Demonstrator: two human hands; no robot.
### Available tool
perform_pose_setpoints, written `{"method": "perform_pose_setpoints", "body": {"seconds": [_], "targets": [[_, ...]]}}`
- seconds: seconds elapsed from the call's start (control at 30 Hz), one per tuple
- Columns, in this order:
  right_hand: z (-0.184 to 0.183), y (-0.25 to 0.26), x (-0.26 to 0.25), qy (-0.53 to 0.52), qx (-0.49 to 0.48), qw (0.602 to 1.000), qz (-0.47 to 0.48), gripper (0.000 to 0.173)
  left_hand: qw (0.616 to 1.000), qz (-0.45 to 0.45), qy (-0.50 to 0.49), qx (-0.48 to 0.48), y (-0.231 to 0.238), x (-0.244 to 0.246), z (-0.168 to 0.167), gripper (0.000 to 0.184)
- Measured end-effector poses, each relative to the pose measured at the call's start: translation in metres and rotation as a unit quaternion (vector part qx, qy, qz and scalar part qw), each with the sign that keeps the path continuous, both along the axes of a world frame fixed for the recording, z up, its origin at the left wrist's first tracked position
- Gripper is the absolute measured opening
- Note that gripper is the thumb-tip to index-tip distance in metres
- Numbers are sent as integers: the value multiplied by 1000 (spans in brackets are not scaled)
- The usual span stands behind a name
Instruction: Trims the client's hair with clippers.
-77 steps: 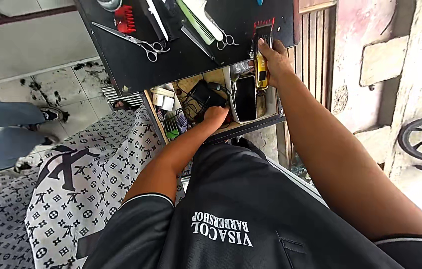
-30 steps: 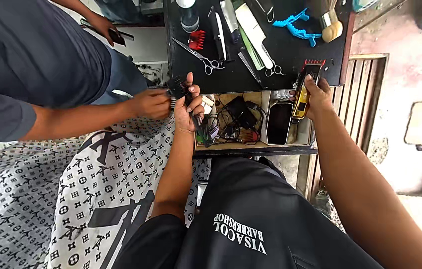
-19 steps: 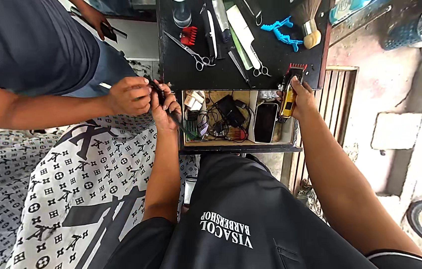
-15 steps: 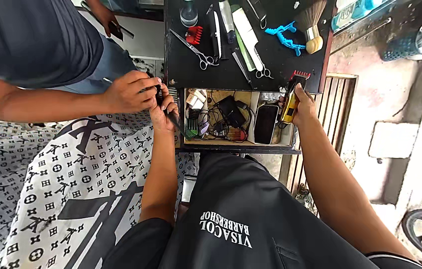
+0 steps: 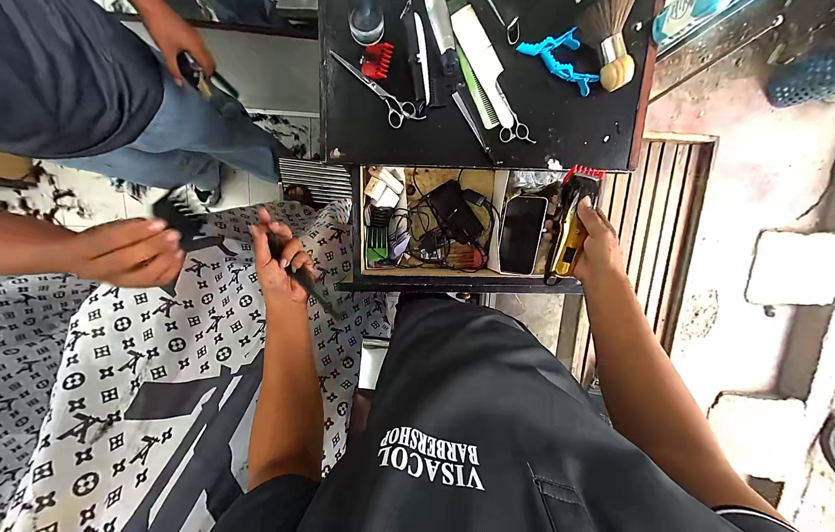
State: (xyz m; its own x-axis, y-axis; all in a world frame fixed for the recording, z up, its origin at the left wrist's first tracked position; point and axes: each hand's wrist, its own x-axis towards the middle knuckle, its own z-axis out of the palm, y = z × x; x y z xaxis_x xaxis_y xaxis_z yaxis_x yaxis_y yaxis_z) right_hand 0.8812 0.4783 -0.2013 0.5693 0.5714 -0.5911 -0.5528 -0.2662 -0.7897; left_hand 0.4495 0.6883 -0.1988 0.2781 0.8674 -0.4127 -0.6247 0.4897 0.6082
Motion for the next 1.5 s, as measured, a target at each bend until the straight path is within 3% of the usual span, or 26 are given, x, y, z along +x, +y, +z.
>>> {"method": "perform_pose_setpoints", "body": {"seconds": [0.03, 0.07, 0.13, 0.17, 0.23, 0.3, 0.4, 0.6, 0.8, 0.9, 0.97, 1.07, 1.2, 1.27, 1.4, 1.5], "targets": [[1, -4, -3, 0, 3, 1000, 7, 35, 992, -54, 112, -20, -8, -4, 5, 34], [1, -8, -5, -3, 3, 1000, 21, 36, 958, -138, 250, -32, -18, -7, 7, 31], [3, -18, -7, -13, 1, 999, 48, 39, 803, -345, 486, 15, -39, -14, -4, 40], [3, -24, -8, -15, -2, 998, 59, 43, 720, -435, 541, 31, -49, -16, -11, 58], [4, -36, -10, -24, -7, 997, 75, 48, 604, -518, 605, 42, -70, -9, -26, 96], [6, -44, -11, -41, -17, 996, 77, 44, 563, -503, 654, 55, -81, 3, -35, 97], [11, -51, -10, -42, -10, 997, 60, 41, 572, -444, 687, 65, -82, 16, -49, 79], [25, -44, -9, -47, 26, 997, 50, 38, 621, -380, 676, 110, -43, 46, -52, 73], [43, -29, -16, -56, 56, 994, 75, 38, 651, -319, 672, 151, 17, 87, -69, 83], [54, -30, -20, -75, 61, 991, 97, 43, 716, -207, 653, 134, 22, 101, -67, 96], [60, -33, -22, -88, 69, 988, 107, 44, 784, -133, 600, 85, 12, 110, -67, 89], [65, -39, -29, -91, 86, 985, 121, 45, 864, -137, 482, 47, -4, 128, -80, 77], [77, -36, -49, -77, 106, 979, 155, 43, 891, -161, 415, 90, -8, 145, -88, 101], [81, -34, -60, -56, 130, 970, 197, 43, 889, -185, 401, 118, -20, 139, -84, 98], [90, -32, -98, -16, 175, 935, 308, 49, 917, -160, 336, 144, -86, 114, -25, 39], [90, -39, -142, -14, 208, 874, 440, 66, 950, -55, 257, 170, -175, 79, 33, 38]]}}
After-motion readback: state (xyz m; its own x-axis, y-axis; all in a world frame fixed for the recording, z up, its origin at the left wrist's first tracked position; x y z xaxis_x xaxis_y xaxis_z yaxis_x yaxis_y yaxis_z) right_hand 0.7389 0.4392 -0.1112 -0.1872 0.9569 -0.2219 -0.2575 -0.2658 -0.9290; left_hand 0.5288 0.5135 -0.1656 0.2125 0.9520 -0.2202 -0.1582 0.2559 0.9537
